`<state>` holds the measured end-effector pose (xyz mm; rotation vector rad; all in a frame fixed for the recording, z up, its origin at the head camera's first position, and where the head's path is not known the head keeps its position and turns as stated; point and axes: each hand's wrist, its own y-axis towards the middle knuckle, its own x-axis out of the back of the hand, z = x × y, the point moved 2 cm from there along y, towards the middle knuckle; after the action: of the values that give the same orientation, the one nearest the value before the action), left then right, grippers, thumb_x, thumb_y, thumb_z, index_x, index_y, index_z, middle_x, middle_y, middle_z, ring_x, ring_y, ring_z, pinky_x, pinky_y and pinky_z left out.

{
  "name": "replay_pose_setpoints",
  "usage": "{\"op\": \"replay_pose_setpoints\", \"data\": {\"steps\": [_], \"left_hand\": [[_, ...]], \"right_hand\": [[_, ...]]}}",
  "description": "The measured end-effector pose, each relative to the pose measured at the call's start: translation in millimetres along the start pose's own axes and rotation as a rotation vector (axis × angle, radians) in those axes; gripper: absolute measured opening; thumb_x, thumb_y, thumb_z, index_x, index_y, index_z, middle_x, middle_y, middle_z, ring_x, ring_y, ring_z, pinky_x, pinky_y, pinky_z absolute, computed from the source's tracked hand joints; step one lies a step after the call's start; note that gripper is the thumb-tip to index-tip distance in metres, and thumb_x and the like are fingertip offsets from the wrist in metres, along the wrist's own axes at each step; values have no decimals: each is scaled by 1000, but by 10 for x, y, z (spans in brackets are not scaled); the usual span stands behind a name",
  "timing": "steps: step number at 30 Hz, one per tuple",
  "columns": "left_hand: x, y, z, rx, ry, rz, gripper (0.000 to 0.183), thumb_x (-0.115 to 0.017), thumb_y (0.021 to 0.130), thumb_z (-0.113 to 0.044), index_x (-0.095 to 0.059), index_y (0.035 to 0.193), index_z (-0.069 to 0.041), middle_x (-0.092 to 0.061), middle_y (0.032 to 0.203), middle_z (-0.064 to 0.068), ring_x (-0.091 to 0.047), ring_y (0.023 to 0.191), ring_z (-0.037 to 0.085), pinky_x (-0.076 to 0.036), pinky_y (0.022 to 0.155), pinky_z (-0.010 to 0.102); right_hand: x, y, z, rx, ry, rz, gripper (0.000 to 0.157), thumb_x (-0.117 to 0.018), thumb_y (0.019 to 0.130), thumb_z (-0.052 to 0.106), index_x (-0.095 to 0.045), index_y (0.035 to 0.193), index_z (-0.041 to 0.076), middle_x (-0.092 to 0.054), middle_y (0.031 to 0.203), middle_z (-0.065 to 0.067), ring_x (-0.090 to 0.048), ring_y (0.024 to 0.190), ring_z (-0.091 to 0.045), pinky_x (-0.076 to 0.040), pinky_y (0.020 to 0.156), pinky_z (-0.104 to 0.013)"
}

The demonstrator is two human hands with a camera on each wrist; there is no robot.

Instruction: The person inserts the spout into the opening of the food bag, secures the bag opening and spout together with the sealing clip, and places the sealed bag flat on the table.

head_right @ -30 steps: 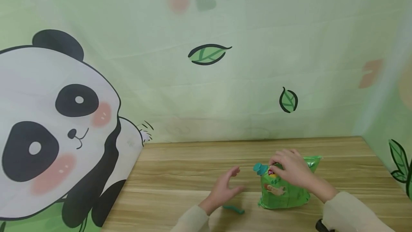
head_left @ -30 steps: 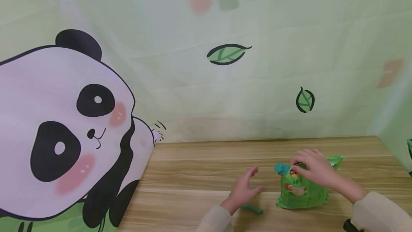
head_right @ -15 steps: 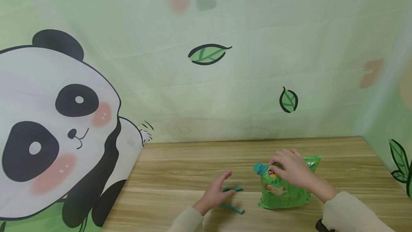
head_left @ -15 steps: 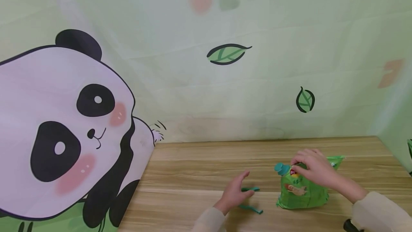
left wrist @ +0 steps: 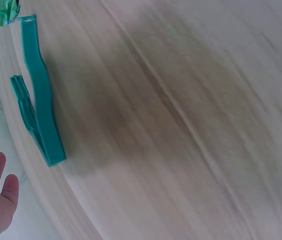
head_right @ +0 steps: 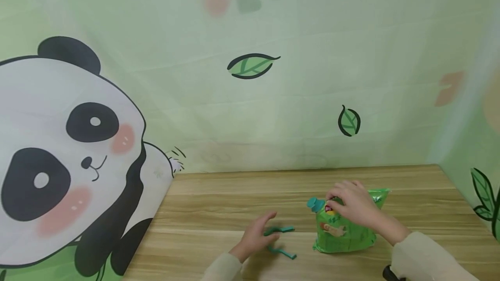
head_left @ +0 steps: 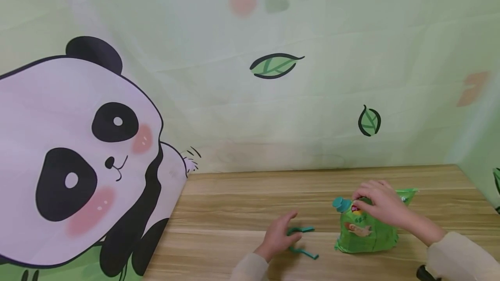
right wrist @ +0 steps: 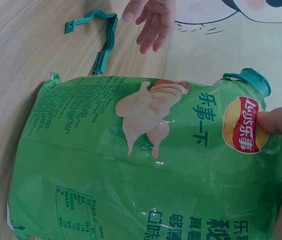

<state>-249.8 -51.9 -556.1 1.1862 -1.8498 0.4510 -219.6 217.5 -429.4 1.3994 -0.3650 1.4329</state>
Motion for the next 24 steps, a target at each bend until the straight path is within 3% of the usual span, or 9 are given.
{"op": "replay_pose_setpoints", "data": {"steps": [11, 19, 24], "left_hand": [[-17, -103, 208, 39, 65, 11, 46, -68, 75, -26, -53, 116, -12, -60, 114, 2, -56, 104, 20, -45, 85, 33], [-3, -162, 296, 5, 98, 43, 48, -69, 74, -25, -53, 116, -10, -60, 114, 2, -55, 105, 18, -43, 89, 31], [-26, -170, 322, -35, 162, 57, 40, -70, 72, -25, -58, 108, -12, -60, 111, 0, -54, 105, 16, -42, 90, 29]], "right_hand": [[-8, -2, -7, -10, 1, 5, 13, -68, 74, 15, -60, 74, 26, -55, 76, 16, -53, 78, -14, -36, 79, -49], [0, 5, -9, -28, 10, 23, 11, -67, 75, 16, -61, 76, 26, -56, 78, 15, -53, 80, -14, -36, 79, -47], [3, 9, -6, -29, 11, 28, 12, -67, 75, 16, -61, 76, 26, -57, 78, 15, -54, 79, -14, -36, 79, -47]]}}
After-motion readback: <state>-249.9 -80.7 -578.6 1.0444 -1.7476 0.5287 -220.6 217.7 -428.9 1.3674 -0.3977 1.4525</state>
